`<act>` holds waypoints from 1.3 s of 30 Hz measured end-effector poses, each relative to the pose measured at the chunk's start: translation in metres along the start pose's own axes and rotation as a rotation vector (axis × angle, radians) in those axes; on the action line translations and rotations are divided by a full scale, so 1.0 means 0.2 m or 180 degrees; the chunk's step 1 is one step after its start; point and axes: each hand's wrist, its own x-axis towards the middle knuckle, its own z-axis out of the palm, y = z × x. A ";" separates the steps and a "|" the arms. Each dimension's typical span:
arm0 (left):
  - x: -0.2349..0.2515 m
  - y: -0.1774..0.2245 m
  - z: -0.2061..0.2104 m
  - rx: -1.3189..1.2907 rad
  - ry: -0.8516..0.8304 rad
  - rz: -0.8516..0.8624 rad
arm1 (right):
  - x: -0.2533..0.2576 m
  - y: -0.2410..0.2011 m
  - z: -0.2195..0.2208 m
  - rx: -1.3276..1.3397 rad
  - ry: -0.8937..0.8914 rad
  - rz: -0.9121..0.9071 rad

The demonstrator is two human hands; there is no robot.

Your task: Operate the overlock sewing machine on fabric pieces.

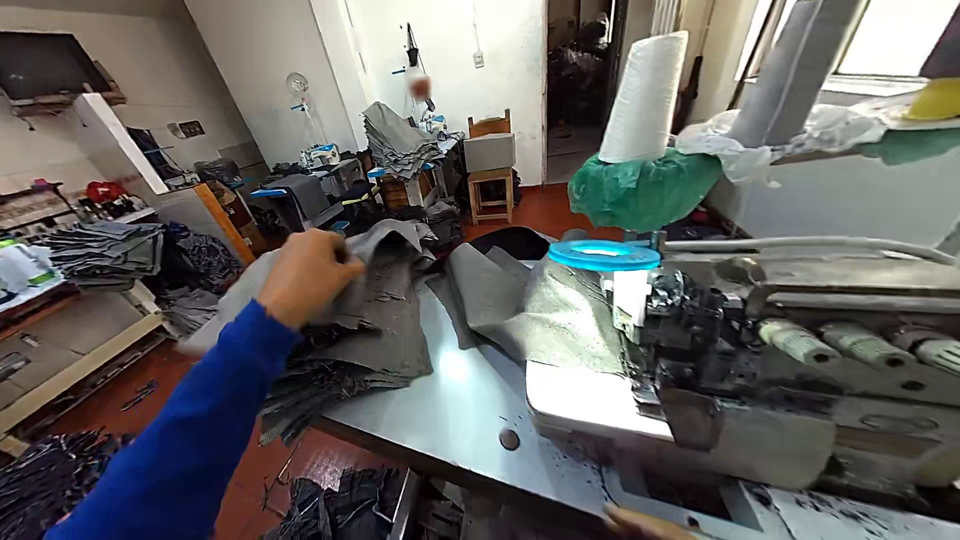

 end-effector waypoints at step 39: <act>-0.18 0.64 0.93 -0.2977 -0.1686 0.3027 | -0.07 -0.07 -0.78 -0.2102 0.2365 0.0615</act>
